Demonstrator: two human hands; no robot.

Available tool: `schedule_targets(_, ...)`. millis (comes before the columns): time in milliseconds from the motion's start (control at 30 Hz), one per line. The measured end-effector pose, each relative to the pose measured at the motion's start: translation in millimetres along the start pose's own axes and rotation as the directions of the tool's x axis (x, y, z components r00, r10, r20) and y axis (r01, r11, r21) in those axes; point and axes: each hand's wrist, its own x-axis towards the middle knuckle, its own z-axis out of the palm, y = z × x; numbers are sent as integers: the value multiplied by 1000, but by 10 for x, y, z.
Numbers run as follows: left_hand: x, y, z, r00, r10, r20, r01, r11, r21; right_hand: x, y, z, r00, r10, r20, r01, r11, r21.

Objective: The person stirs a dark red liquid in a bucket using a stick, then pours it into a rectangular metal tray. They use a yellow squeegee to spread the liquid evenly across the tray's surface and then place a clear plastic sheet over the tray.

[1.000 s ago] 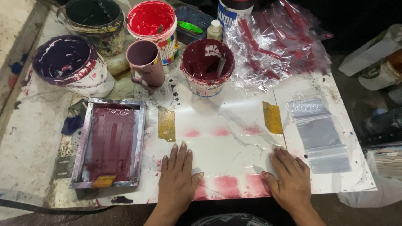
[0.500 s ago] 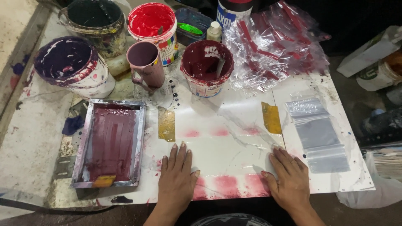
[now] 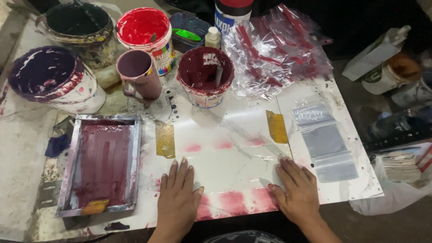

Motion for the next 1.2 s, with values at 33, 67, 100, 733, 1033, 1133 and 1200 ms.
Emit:
schedule_targets(33,-1,-3,12,1000,4,-14,-3,1000,20,12,-13,-13,1000,-2,-5,2,1000,-5)
schedule_targets(67,-3,-7,24,1000,8,-28,-7,999,40,24,-27,-25,1000,-4,-10,4,1000,-10)
schedule_targets(100,-7,-14,32,1000,7,-30,-6,999,41,19,-24,-21,1000,-6,-11,5,1000,-10)
schedule_targets(733,14,7,29,999,-20,-39,24,995,95,33,-33,-33,1000,18,7,-18,1000,2)
schedule_targets(1033,15,15,15,999,-48,11,47,995,93,47,-53,-52,1000,29,3,-29,1000,-7)
schedule_targets(1133,8,-4,41,999,-43,12,42,995,95,54,-52,-51,1000,27,-6,-27,1000,-15)
schedule_targets(1200,-2,-12,49,999,-44,20,42,995,88,49,-53,-51,999,32,3,-32,999,-15)
